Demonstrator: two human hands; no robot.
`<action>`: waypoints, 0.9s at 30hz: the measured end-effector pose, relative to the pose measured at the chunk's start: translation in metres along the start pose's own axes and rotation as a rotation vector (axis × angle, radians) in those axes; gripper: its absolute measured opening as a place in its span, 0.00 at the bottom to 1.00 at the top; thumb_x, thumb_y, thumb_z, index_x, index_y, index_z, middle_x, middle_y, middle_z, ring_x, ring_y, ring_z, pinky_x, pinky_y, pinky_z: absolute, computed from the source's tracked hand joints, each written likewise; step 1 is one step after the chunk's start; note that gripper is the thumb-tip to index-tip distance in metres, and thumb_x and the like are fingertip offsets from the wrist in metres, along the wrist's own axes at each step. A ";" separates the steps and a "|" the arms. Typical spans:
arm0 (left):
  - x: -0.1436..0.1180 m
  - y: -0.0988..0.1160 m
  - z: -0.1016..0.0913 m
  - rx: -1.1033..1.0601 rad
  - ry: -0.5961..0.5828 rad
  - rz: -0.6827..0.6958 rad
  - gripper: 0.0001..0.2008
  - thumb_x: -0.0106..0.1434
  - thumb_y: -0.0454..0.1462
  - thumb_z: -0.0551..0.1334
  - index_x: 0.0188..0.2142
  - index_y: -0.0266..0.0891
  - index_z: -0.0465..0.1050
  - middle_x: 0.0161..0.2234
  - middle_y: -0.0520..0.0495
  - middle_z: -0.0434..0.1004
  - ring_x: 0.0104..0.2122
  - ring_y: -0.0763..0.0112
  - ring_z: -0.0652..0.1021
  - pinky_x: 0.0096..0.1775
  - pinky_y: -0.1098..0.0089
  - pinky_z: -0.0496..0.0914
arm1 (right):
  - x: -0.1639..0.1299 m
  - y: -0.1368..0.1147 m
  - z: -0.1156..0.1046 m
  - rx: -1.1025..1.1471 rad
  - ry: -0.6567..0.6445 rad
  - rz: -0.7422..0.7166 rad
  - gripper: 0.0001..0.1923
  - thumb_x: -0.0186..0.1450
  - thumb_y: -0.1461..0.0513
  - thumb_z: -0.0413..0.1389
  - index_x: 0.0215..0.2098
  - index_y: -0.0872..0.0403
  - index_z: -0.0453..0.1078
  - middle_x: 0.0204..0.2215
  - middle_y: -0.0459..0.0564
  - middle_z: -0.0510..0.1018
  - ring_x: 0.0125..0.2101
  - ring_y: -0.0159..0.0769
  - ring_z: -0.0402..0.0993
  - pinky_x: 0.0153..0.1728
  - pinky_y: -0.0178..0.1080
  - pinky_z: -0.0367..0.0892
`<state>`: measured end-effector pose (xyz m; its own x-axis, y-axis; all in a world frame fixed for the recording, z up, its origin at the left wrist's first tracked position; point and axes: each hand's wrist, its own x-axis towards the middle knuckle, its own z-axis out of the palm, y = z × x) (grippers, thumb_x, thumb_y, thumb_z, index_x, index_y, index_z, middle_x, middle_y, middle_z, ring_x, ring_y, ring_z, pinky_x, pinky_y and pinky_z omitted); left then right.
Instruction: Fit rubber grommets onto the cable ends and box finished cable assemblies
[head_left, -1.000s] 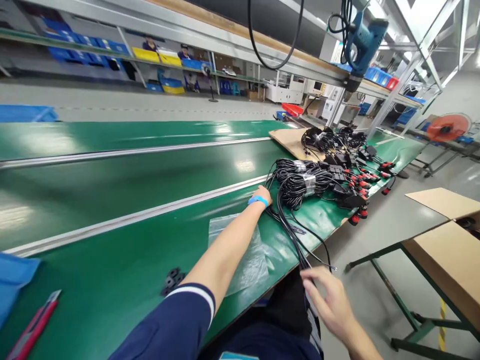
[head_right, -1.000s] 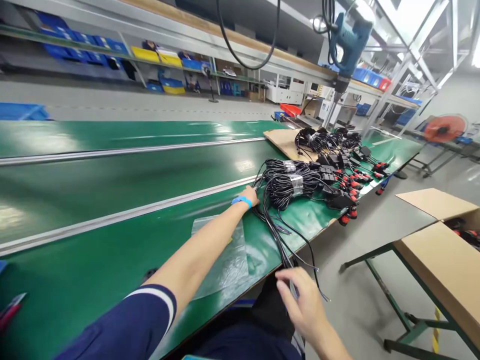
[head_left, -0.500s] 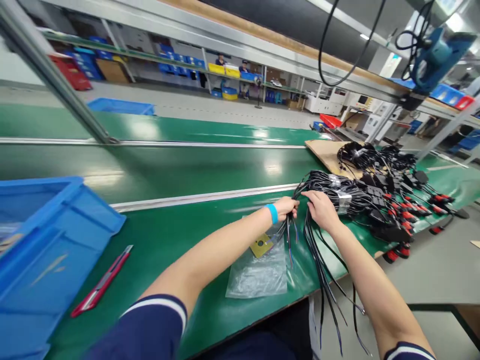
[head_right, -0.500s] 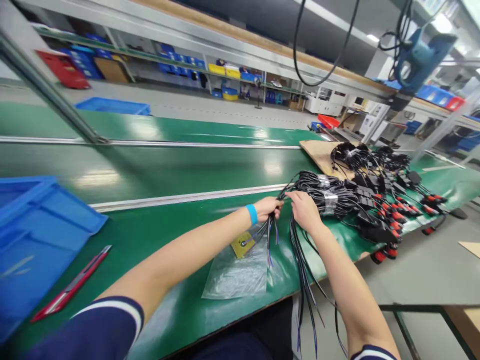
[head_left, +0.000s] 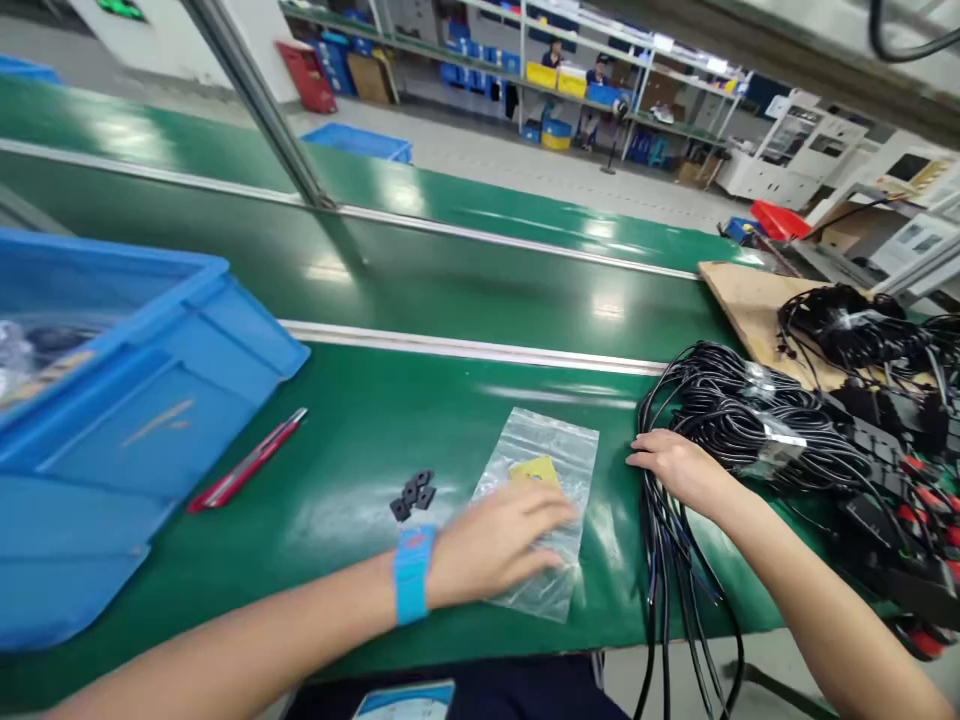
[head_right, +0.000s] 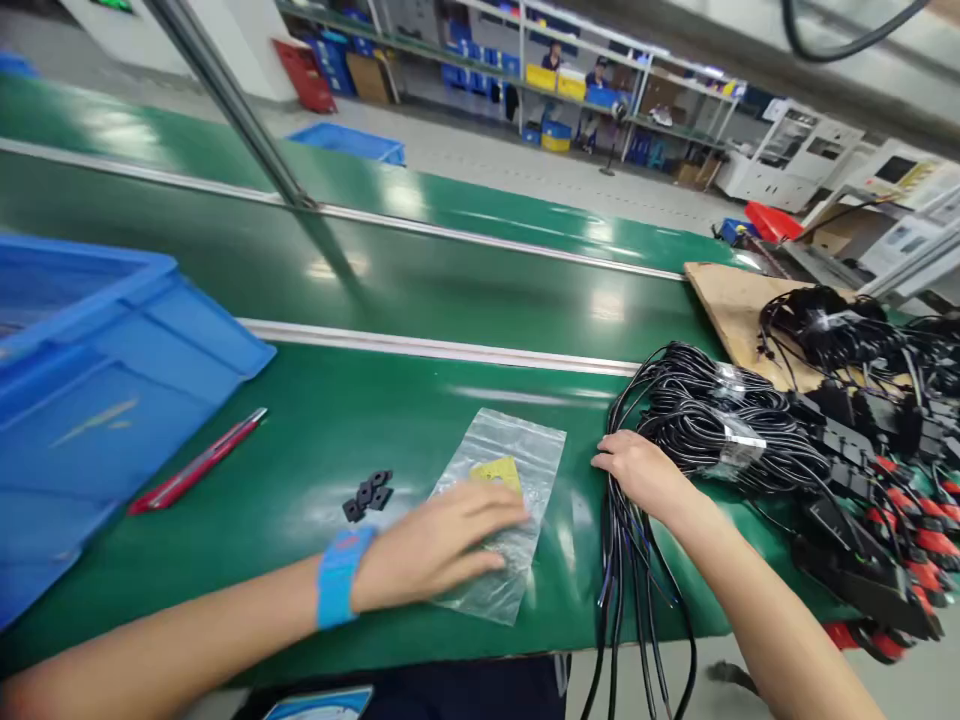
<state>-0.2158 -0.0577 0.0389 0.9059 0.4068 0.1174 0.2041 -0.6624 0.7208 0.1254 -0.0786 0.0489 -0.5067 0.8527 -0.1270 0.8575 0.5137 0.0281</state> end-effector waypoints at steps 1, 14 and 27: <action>-0.012 -0.012 0.000 0.119 0.068 -0.047 0.30 0.69 0.50 0.61 0.66 0.44 0.64 0.64 0.37 0.70 0.65 0.48 0.68 0.65 0.46 0.62 | 0.000 0.001 -0.001 0.007 -0.008 -0.021 0.18 0.68 0.72 0.51 0.44 0.50 0.79 0.50 0.50 0.81 0.52 0.38 0.76 0.58 0.43 0.69; -0.038 -0.037 0.059 0.401 0.328 -0.434 0.68 0.58 0.60 0.67 0.72 0.34 0.17 0.72 0.20 0.42 0.72 0.42 0.52 0.68 0.46 0.55 | 0.015 0.012 -0.001 0.140 0.250 -0.197 0.11 0.75 0.58 0.50 0.48 0.48 0.74 0.45 0.48 0.82 0.49 0.39 0.78 0.57 0.48 0.72; -0.134 -0.057 -0.034 0.559 0.630 -0.554 0.33 0.67 0.57 0.61 0.64 0.42 0.65 0.62 0.35 0.69 0.62 0.46 0.70 0.61 0.48 0.66 | 0.085 -0.031 0.023 0.099 0.638 -0.096 0.25 0.72 0.62 0.54 0.66 0.41 0.65 0.46 0.50 0.78 0.43 0.38 0.79 0.49 0.40 0.75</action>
<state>-0.3615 -0.0531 0.0051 0.3026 0.8980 0.3194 0.8282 -0.4136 0.3782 0.0573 -0.0241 0.0139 -0.5089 0.7075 0.4904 0.7944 0.6054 -0.0491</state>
